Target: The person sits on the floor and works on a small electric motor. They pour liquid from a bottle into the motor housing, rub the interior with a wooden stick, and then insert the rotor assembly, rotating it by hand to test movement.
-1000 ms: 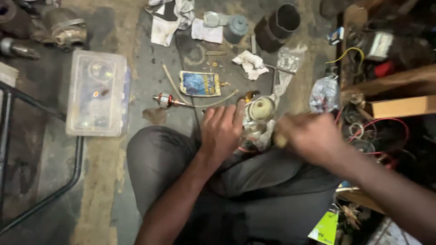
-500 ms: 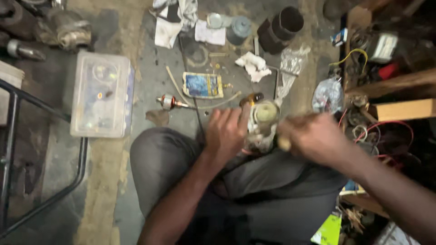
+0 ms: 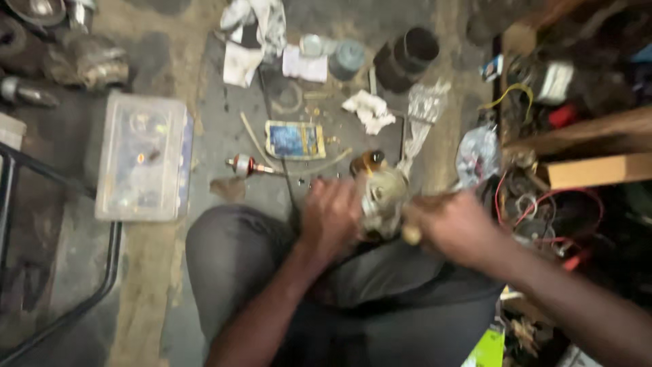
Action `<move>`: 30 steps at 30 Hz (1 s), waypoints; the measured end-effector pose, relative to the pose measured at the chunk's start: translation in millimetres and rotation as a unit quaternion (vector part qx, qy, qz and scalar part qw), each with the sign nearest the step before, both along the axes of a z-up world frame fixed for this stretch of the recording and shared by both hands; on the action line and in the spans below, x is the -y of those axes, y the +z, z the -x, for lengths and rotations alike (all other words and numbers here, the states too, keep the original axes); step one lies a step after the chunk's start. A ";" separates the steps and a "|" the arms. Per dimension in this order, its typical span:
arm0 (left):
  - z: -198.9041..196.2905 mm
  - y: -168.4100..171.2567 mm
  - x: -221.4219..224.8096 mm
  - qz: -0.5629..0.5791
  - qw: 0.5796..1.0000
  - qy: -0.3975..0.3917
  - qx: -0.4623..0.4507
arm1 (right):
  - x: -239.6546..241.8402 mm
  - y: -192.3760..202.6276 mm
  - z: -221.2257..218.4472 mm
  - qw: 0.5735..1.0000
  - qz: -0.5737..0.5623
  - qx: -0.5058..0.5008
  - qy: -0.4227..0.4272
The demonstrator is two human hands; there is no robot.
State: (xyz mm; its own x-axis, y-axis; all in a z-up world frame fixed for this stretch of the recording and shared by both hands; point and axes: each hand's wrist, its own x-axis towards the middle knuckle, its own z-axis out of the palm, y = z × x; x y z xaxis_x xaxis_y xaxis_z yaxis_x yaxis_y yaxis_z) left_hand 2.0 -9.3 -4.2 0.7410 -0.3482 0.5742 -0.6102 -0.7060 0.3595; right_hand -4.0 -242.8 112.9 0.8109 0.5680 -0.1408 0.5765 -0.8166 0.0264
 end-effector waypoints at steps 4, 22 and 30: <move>-7.5 2.8 -4.3 0.083 0.990 -0.064 -0.093 | -15.8 18.6 -12.8 0.995 -0.097 -0.003 -0.035; -23.4 -65.5 -40.8 0.667 0.388 -0.241 -0.588 | 5.4 57.0 -33.0 0.845 -0.472 -0.035 -0.249; -16.2 -54.6 -24.2 0.671 0.316 -0.204 -0.639 | 1.8 53.1 -14.7 0.853 -0.468 -0.050 -0.225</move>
